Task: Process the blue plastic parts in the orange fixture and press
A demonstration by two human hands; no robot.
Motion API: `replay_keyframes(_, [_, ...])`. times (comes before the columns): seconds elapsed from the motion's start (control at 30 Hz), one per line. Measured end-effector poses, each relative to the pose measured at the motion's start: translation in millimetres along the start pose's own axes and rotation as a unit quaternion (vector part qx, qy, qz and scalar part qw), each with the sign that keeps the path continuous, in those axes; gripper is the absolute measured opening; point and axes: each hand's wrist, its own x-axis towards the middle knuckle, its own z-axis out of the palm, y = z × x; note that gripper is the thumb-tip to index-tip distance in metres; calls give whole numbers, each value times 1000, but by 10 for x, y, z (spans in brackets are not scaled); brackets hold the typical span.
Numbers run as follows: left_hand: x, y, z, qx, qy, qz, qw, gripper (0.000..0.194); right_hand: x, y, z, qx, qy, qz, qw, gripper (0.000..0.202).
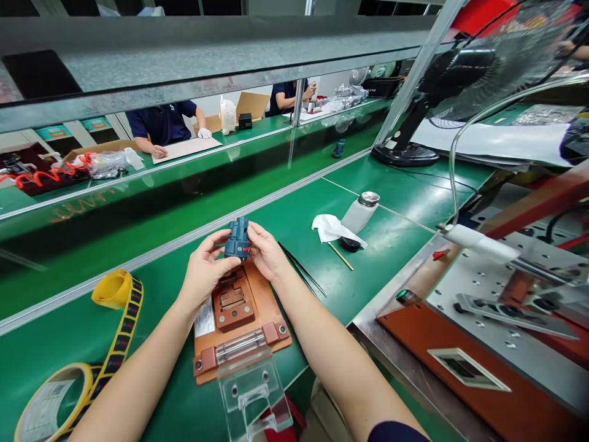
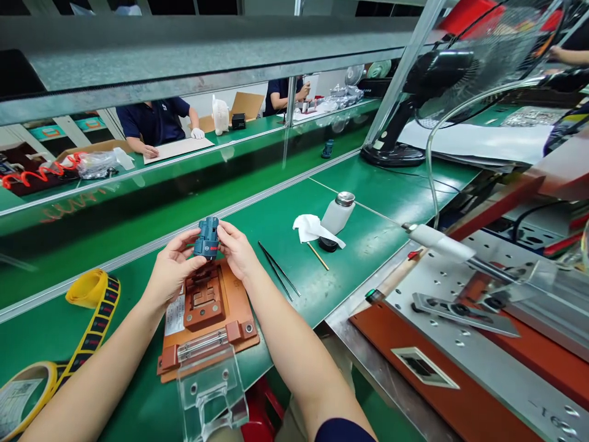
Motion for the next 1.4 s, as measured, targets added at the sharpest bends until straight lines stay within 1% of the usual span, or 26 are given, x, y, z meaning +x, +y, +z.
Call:
replay_keyframes(0.07, [5, 7, 5, 13, 0, 5, 1000, 62, 5, 2, 0, 0, 1, 3, 1000, 46])
replay_keyframes(0.13, [8, 11, 12, 15, 3, -4, 1000, 62, 10, 11, 0, -1, 8, 6, 1000, 46])
replay_keyframes(0.2, [4, 16, 20, 10, 7, -28, 1000, 62, 11, 24, 1, -7, 15, 6, 1000, 47])
replay_keyframes(0.33, [-17, 27, 34, -12, 5, -81, 997, 70, 4, 44, 9, -20, 27, 3, 999, 46])
replay_keyframes(0.57, [-45, 30, 22, -49, 3, -107, 993, 70, -21, 42, 27, -9, 30, 11, 999, 44])
replay_keyframes(0.67, [-46, 32, 6, -51, -8, -99, 994, 75, -24, 44, 16, 0, 30, 12, 999, 45])
replay_keyframes(0.8, [-45, 51, 5, -29, -28, -78, 996, 93, -15, 56, -7, 8, 22, 22, 999, 45])
replay_keyframes(0.87, [-50, 71, 15, -13, -30, -71, 997, 97, -16, 56, -9, 13, 18, 24, 999, 44])
replay_keyframes(1.0, [-76, 123, 28, 28, -29, -54, 998, 94, -31, 35, 7, 9, 1, 22, 1000, 45])
replay_keyframes(1.17, [-106, 157, 8, 51, -48, -34, 997, 92, -58, -9, 29, -2, -16, 13, 1000, 49])
replay_keyframes(1.33, [-108, 167, -14, 46, -66, -32, 996, 92, -69, -31, 33, -6, -23, 10, 1000, 47])
replay_keyframes(1.4, [-98, 197, -29, 27, -77, -34, 996, 87, -65, -32, 26, -8, -20, 3, 1000, 45])
